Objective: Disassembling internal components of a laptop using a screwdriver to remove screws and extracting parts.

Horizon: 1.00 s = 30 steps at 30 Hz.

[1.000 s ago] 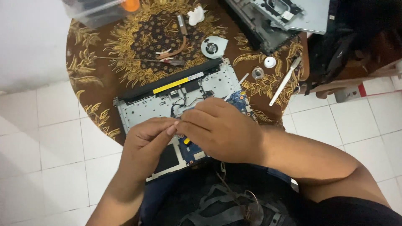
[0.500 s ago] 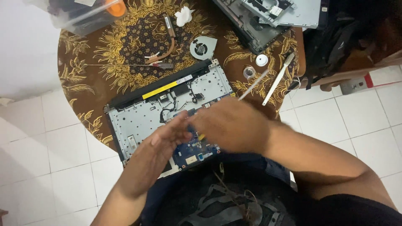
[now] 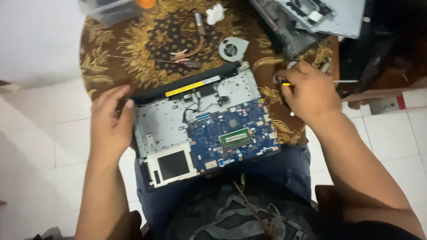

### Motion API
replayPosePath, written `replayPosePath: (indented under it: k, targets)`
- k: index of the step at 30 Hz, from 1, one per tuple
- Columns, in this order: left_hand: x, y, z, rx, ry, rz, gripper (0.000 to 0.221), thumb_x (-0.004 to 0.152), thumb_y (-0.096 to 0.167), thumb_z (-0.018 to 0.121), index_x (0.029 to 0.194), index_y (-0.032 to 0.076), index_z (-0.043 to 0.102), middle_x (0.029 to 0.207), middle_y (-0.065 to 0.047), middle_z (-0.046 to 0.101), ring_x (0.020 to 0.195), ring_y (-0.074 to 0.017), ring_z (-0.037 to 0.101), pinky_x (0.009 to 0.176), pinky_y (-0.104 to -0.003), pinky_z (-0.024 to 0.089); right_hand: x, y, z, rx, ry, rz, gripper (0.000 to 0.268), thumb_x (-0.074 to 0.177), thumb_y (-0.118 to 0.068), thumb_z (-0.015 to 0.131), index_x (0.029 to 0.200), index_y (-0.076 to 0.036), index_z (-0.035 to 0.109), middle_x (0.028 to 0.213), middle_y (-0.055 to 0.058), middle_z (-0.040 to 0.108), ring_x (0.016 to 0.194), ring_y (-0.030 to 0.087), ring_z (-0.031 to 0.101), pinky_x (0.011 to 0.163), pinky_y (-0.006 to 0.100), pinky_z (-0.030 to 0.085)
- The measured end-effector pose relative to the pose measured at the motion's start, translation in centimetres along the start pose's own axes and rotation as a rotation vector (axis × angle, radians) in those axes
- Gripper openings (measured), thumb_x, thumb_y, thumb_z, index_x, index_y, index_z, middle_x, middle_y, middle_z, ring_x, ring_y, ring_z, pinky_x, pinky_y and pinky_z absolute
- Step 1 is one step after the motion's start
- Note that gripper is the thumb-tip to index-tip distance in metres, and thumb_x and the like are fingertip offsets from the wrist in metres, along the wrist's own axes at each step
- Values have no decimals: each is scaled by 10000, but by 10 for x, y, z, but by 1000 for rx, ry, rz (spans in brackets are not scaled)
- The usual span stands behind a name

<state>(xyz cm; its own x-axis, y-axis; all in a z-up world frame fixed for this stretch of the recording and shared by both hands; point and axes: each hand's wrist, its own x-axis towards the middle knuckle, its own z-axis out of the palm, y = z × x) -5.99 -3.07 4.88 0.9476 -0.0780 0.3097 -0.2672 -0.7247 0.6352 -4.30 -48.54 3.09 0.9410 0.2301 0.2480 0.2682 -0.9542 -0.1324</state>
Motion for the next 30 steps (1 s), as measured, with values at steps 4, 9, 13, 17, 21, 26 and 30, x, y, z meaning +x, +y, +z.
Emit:
replayPosePath:
  k: [4, 9, 13, 17, 21, 26, 30]
  targets:
    - [5, -17, 11, 70, -55, 106, 335, 992, 73, 688, 1324, 32, 701, 1246, -194, 686, 1184, -456, 609, 1048, -536, 416, 10, -18, -4, -7, 70, -115, 314, 913, -228, 770, 1225, -200, 788, 1118, 43, 713, 986, 320, 740, 840, 426, 593]
    - [12, -19, 18, 160, -100, 23, 332, 997, 282, 722, 1292, 131, 720, 1175, -82, 698, 1186, -341, 606, 1031, -457, 382, 67, -87, -30, 158, -150, -107, 342, 966, -213, 712, 1300, -150, 753, 1277, 89, 697, 1109, 359, 699, 904, 451, 559]
    - [21, -25, 27, 181, -112, -34, 281, 929, 357, 781, 1172, 219, 750, 1063, -12, 705, 1110, -276, 612, 966, -434, 369, 102, -107, -23, 112, -380, -58, 380, 1015, -285, 647, 1376, -187, 715, 1406, 96, 653, 1221, 366, 655, 990, 470, 517]
    - [24, -26, 29, 173, -143, -36, 250, 965, 376, 707, 1156, 216, 731, 1075, -26, 703, 1112, -281, 610, 954, -419, 360, 106, -101, -9, 73, -392, -138, 360, 1009, -313, 643, 1346, -225, 731, 1396, 102, 664, 1210, 394, 662, 979, 478, 524]
    - [30, -11, 22, 131, -267, -74, 310, 1032, 372, 526, 1114, 123, 692, 1036, -50, 652, 1025, -290, 553, 942, -484, 344, 105, -101, -17, 129, -476, -151, 424, 1011, -239, 567, 1425, -183, 638, 1368, 85, 632, 1139, 393, 629, 850, 550, 518]
    - [37, -13, 24, 143, -295, -60, 294, 1031, 361, 526, 1097, 133, 701, 1041, -52, 679, 996, -316, 557, 900, -533, 374, 98, -88, 5, 224, -397, -176, 415, 991, -81, 588, 1387, -163, 685, 1302, 107, 665, 1070, 375, 648, 836, 495, 525]
    - [37, -11, 24, 160, -280, -85, 271, 1062, 339, 507, 1075, 123, 669, 1012, -65, 685, 973, -314, 567, 914, -527, 377, 94, -86, 12, 267, -270, -248, 464, 952, -4, 589, 1386, -134, 688, 1337, 141, 669, 1129, 369, 654, 955, 461, 501]
